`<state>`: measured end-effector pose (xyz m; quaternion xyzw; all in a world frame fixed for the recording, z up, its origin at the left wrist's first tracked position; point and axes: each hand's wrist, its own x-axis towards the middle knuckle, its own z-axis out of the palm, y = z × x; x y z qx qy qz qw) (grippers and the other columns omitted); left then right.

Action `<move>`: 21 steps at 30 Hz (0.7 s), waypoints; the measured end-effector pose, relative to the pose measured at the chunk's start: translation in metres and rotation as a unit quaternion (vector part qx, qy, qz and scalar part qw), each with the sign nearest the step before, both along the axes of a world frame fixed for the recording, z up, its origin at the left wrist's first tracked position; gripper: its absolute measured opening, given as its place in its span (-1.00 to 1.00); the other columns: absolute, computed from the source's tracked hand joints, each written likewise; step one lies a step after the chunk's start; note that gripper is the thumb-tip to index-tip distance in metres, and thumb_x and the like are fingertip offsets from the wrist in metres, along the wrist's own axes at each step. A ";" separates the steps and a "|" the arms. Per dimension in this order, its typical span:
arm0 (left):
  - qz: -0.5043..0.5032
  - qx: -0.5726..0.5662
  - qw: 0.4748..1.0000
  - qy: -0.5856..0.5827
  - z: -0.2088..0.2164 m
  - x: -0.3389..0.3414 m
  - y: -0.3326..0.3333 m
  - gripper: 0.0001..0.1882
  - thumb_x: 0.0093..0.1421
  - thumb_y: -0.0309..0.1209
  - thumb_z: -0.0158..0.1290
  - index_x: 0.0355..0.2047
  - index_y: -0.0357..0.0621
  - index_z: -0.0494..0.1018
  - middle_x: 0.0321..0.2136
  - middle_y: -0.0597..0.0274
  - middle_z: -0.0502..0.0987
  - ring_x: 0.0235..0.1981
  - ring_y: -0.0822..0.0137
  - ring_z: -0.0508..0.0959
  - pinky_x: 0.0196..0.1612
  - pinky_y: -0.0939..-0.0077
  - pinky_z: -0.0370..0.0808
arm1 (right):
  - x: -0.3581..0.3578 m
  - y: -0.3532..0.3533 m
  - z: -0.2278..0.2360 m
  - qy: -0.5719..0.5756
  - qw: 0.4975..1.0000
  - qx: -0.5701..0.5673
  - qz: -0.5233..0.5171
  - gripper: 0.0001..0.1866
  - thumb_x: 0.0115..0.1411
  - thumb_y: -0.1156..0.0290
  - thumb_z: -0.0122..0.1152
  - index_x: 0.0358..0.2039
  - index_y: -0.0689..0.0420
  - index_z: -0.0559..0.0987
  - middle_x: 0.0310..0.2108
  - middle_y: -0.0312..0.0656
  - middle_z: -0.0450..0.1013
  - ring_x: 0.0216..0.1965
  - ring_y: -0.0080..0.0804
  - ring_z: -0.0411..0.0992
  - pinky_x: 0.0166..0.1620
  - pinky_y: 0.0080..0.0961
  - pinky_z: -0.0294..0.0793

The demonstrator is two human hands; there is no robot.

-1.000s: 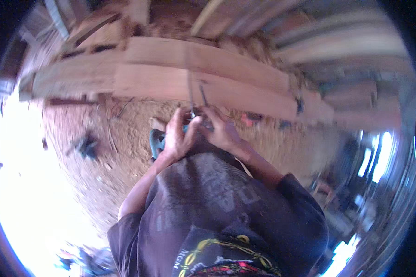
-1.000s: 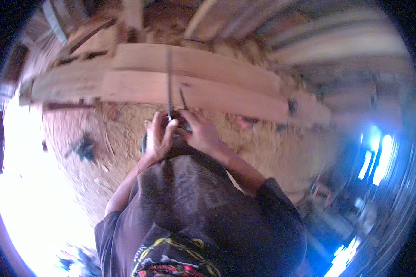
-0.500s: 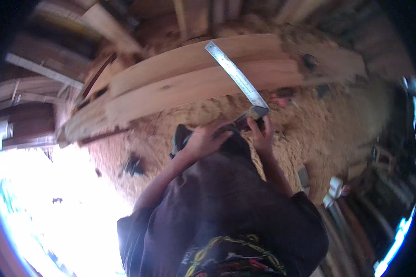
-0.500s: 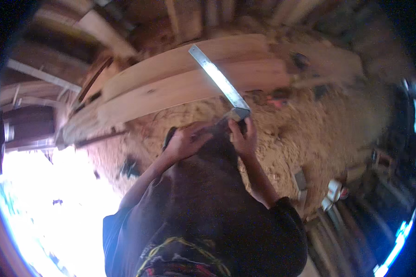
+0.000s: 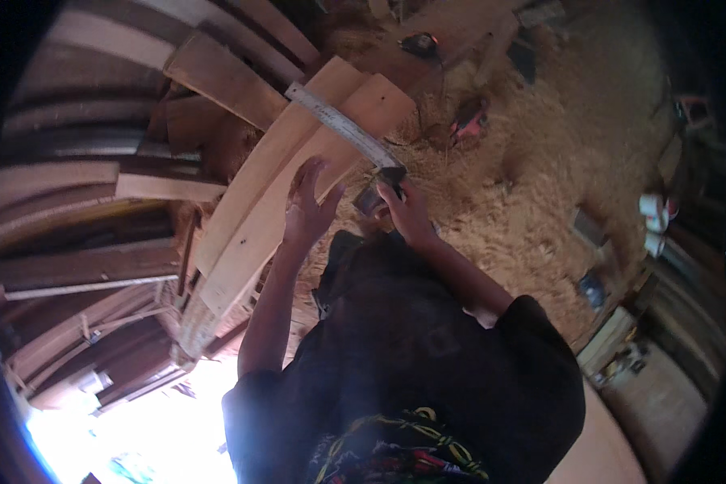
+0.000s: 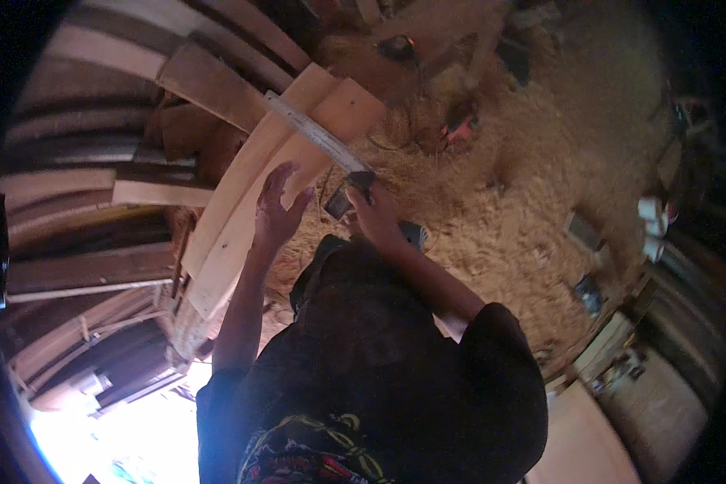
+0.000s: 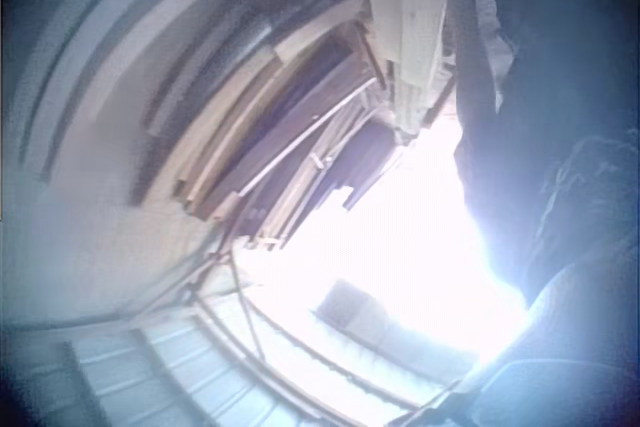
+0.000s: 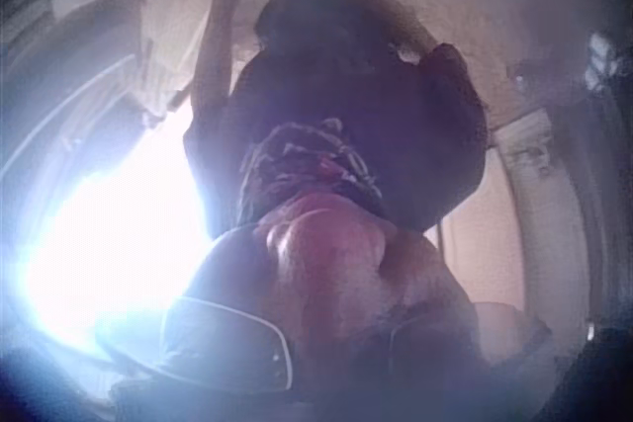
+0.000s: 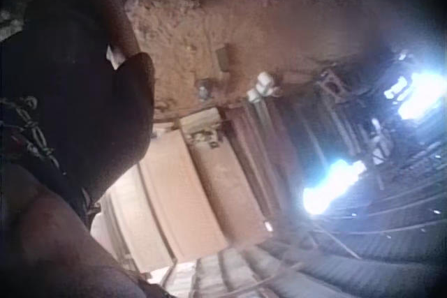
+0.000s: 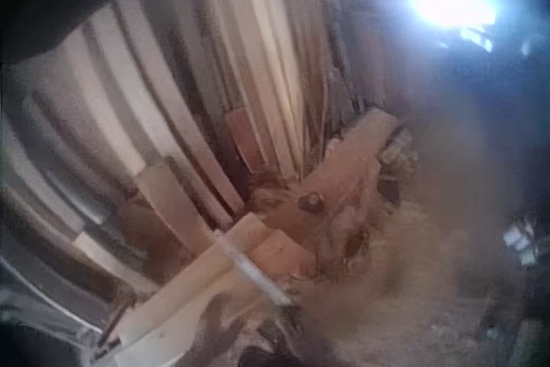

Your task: The person uses a try square and pencil to mark measurements on several wooden planks. They repeatedly position the square, draw lines, and reposition the planks to mark different sections.

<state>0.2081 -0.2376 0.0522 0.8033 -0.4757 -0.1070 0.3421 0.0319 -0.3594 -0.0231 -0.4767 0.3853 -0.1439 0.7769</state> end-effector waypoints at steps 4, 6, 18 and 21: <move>-0.036 0.108 0.992 -0.048 -0.010 0.022 -0.025 -0.13 0.21 -0.03 0.31 0.35 -0.28 0.25 0.36 -0.18 0.27 0.41 -0.17 0.25 0.38 -0.11 0.24 | 0.012 0.001 -0.001 -0.080 0.995 -0.020 -0.059 -0.69 0.47 0.22 0.19 0.07 0.15 0.54 -0.21 -0.29 0.52 -0.35 -0.55 0.54 -0.31 -0.51 0.61; -0.029 0.186 0.980 -0.066 -0.017 0.031 -0.037 0.07 0.14 0.15 0.32 0.45 -0.20 0.13 0.45 -0.16 0.13 0.49 -0.17 0.11 0.41 -0.23 0.13 | 0.017 -0.004 0.000 -0.068 0.995 -0.023 -0.062 -0.69 0.47 0.23 0.19 0.08 0.15 0.54 -0.22 -0.30 0.53 -0.33 -0.56 0.53 -0.30 -0.52 0.59; -0.098 0.290 0.942 -0.136 -0.014 0.037 -0.087 0.47 -0.23 0.42 0.39 0.58 0.24 -0.12 0.56 -0.13 -0.20 0.56 -0.20 -0.11 0.38 -0.51 -0.04 | 0.061 -0.011 0.003 -0.112 0.980 0.011 -0.167 -0.71 0.46 0.26 0.20 0.04 0.17 0.54 -0.24 -0.30 0.54 -0.37 -0.58 0.51 -0.26 -0.53 0.55; -0.103 0.293 0.940 -0.141 -0.022 0.042 -0.088 0.44 -0.23 0.39 0.40 0.57 0.27 -0.08 0.56 -0.14 -0.23 0.55 -0.23 -0.09 0.39 -0.54 -0.07 | 0.059 -0.011 0.002 -0.128 0.977 0.051 -0.162 -0.68 0.44 0.22 0.24 0.04 0.17 0.54 -0.27 -0.30 0.54 -0.39 -0.58 0.50 -0.30 -0.50 0.56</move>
